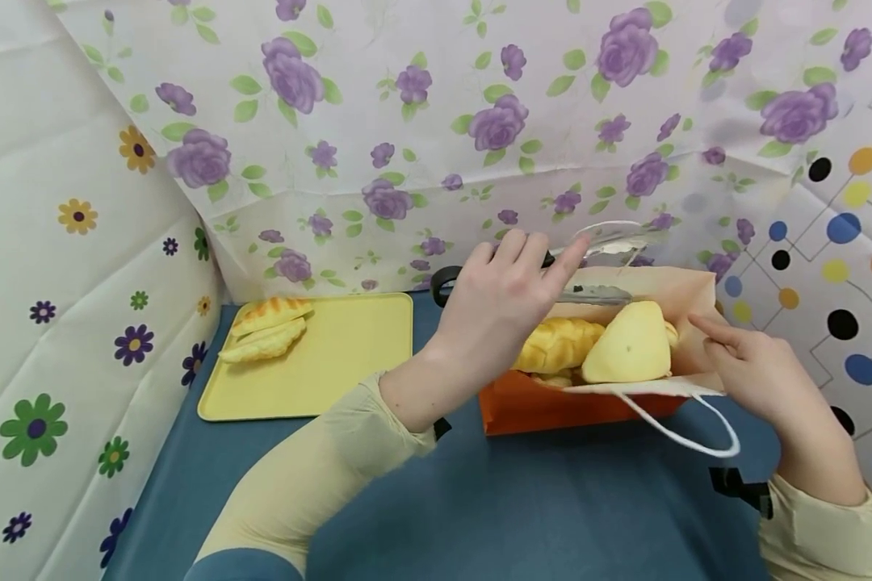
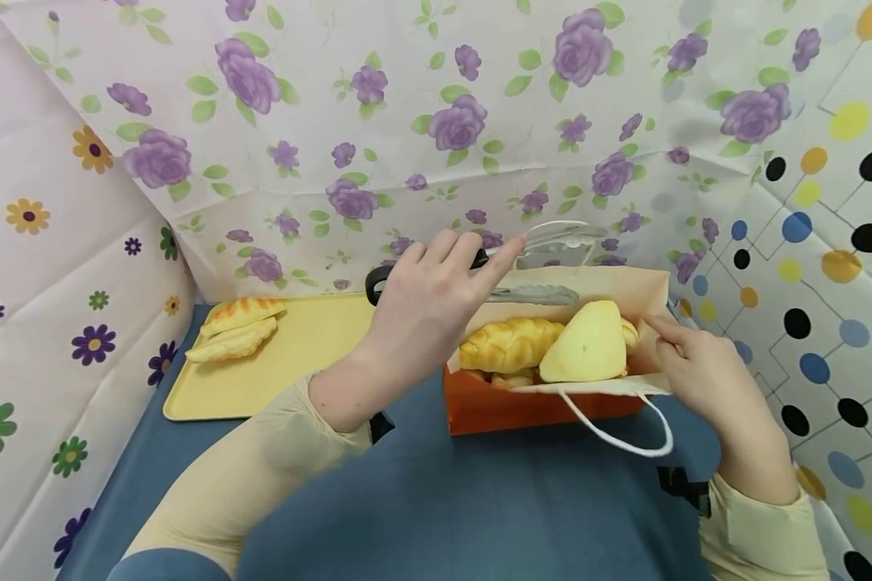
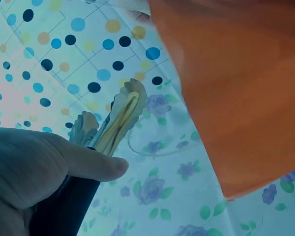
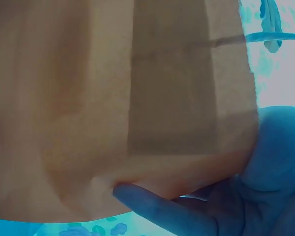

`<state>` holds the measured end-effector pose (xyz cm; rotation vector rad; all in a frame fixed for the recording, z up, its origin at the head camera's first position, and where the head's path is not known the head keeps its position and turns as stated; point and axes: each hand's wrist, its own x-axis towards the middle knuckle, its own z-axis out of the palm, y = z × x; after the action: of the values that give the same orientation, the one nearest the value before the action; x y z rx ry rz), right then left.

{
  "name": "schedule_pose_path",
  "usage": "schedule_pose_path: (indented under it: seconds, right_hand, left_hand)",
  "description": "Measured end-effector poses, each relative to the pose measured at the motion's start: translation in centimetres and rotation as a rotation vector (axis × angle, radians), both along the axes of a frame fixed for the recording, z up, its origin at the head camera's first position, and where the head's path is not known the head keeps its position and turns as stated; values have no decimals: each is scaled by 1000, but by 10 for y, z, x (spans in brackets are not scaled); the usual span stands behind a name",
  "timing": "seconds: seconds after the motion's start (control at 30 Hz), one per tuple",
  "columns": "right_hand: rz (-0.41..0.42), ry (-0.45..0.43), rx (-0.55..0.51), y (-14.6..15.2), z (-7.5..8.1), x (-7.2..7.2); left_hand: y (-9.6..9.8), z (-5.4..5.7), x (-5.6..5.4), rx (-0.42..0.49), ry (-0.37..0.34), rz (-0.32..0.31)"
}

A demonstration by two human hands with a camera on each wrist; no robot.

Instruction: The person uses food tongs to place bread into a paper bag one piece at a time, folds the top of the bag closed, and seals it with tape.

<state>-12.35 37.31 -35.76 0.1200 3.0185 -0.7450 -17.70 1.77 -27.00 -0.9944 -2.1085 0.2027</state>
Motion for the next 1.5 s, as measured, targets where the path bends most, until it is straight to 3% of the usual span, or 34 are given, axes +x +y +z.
schedule_pose_path:
  seconds: [0.27, 0.6, 0.83, 0.97, 1.1, 1.33, 1.5]
  right_hand:
    - [4, 8, 4, -1, 0, -1]
    - [-3, 11, 20, 0, -3, -1]
    - [-14, 12, 16, -3, -2, -1]
    - [-18, 14, 20, -4, -2, -1]
    - [-28, 25, 27, -3, -2, -1]
    - [-37, 13, -6, 2, -3, 1]
    - [-35, 31, -2, -2, -6, 2]
  left_hand:
    - [-9, -4, -4, -2, -45, 30]
    - [-20, -11, -10, 58, -152, -25]
    - [-47, -22, -11, 230, -268, -82]
    - [-66, -32, -11, 351, -283, -114]
    - [-81, -41, -14, 417, -302, -115]
    - [-121, -73, -18, 516, -351, -74]
    - [-168, -111, -9, 615, -431, 23]
